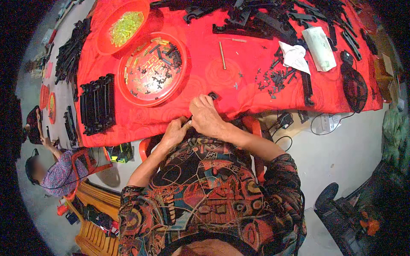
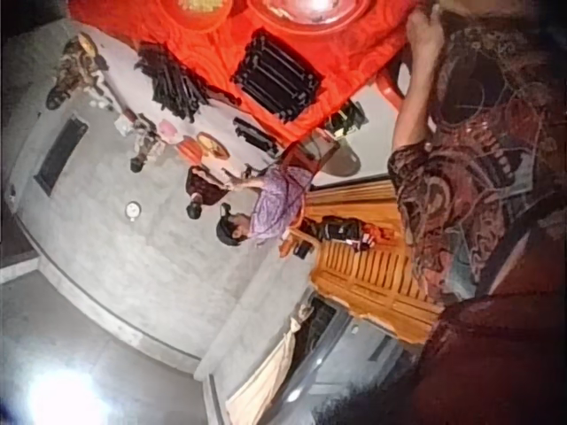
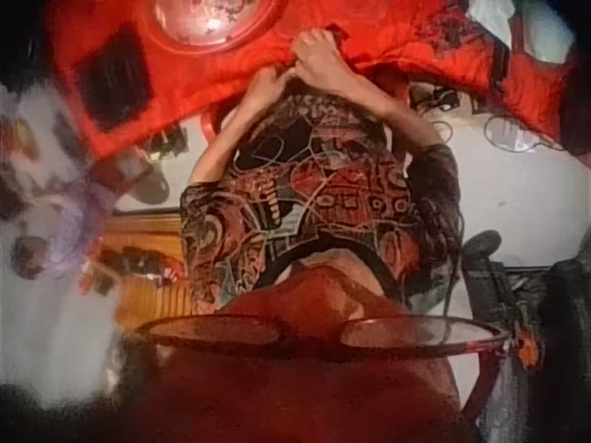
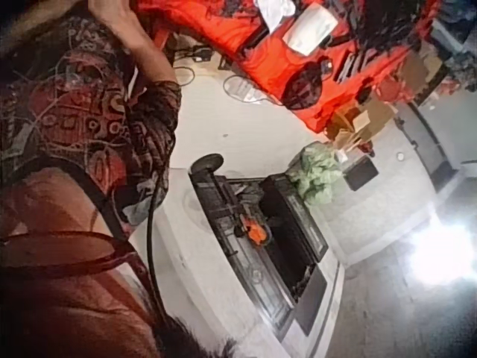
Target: Assembling small black plastic mechanical components at a work table.
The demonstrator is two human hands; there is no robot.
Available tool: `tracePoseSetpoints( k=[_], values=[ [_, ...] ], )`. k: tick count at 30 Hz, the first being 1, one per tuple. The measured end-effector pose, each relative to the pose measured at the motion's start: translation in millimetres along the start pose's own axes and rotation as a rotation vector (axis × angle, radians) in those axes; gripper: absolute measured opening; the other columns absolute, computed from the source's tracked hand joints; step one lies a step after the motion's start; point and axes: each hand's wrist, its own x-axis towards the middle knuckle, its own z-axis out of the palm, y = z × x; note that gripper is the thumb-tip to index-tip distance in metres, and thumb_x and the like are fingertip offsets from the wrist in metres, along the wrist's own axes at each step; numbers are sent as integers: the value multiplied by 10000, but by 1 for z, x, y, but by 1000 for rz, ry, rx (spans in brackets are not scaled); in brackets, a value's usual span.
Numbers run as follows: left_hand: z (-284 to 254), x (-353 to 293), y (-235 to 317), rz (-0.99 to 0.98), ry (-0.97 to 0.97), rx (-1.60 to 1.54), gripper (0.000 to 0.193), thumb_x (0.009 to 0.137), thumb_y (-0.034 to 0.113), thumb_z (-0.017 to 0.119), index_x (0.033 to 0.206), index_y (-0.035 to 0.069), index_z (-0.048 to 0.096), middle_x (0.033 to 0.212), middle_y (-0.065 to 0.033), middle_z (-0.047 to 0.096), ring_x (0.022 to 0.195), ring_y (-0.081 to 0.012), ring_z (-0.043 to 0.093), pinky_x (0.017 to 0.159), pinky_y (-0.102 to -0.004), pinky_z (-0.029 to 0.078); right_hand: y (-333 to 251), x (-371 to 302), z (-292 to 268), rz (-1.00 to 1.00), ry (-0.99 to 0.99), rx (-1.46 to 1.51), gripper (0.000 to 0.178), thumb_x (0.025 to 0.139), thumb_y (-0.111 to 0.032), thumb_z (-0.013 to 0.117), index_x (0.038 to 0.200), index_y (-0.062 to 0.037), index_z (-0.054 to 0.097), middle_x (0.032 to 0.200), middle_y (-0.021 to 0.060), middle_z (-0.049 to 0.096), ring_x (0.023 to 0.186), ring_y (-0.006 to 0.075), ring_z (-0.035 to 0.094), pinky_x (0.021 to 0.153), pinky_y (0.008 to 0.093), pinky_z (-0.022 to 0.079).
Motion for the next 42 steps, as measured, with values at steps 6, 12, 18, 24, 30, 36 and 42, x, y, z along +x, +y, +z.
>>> tracePoseSetpoints(
  k=[6, 12, 18, 24, 30, 36, 42],
  values=[
    [11, -1, -9, -34, 27, -73, 304, 830, 283, 587, 872, -18, 573, 735, -238, 589, 735, -380, 598, 650, -436, 436, -4, 0, -2, -51, 30, -58, 329, 603, -25, 591, 917, 24, 505, 961, 170, 489, 948, 344, 456, 855, 451, 346],
    [18, -1, -8, -31, 106, -101, 272, 807, 259, 624, 827, -7, 574, 659, -201, 571, 624, -328, 577, 589, -403, 426, -2, -2, -1, -78, 21, -94, 358, 589, -65, 609, 912, 59, 517, 968, 197, 473, 959, 356, 440, 913, 475, 314],
    [18, -1, -7, -16, 118, -138, 268, 802, 251, 636, 766, -8, 578, 606, -179, 552, 561, -289, 557, 549, -389, 415, -4, -2, 1, -72, 23, -110, 352, 599, -54, 605, 927, 33, 512, 981, 187, 484, 978, 357, 451, 903, 467, 327],
    [17, -6, -9, 18, 177, -132, 246, 811, 215, 628, 791, -25, 580, 607, -181, 556, 548, -252, 551, 544, -379, 418, 1, -1, 1, -44, 30, -47, 316, 598, -27, 581, 902, 22, 509, 952, 179, 486, 938, 354, 455, 841, 447, 355],
    [19, 1, -5, -14, 114, -170, 275, 807, 245, 625, 798, -26, 577, 638, -188, 571, 593, -261, 566, 572, -385, 423, 4, 2, -6, -32, -10, 19, 282, 605, -2, 558, 879, 16, 498, 922, 177, 502, 917, 353, 469, 808, 439, 366],
    [22, -1, -7, -35, 165, -242, 263, 789, 242, 644, 735, -8, 587, 574, -157, 549, 533, -242, 546, 533, -373, 409, 0, 4, -7, -85, 3, -10, 279, 614, 11, 556, 889, 13, 504, 954, 177, 516, 957, 355, 482, 845, 441, 351],
    [22, 0, -10, -64, 145, -179, 283, 779, 271, 640, 734, -3, 587, 566, -174, 539, 541, -300, 549, 531, -401, 399, -2, 5, -6, -64, -33, -58, 267, 622, 18, 544, 888, 12, 513, 954, 159, 510, 971, 348, 465, 852, 434, 346]
  ],
)
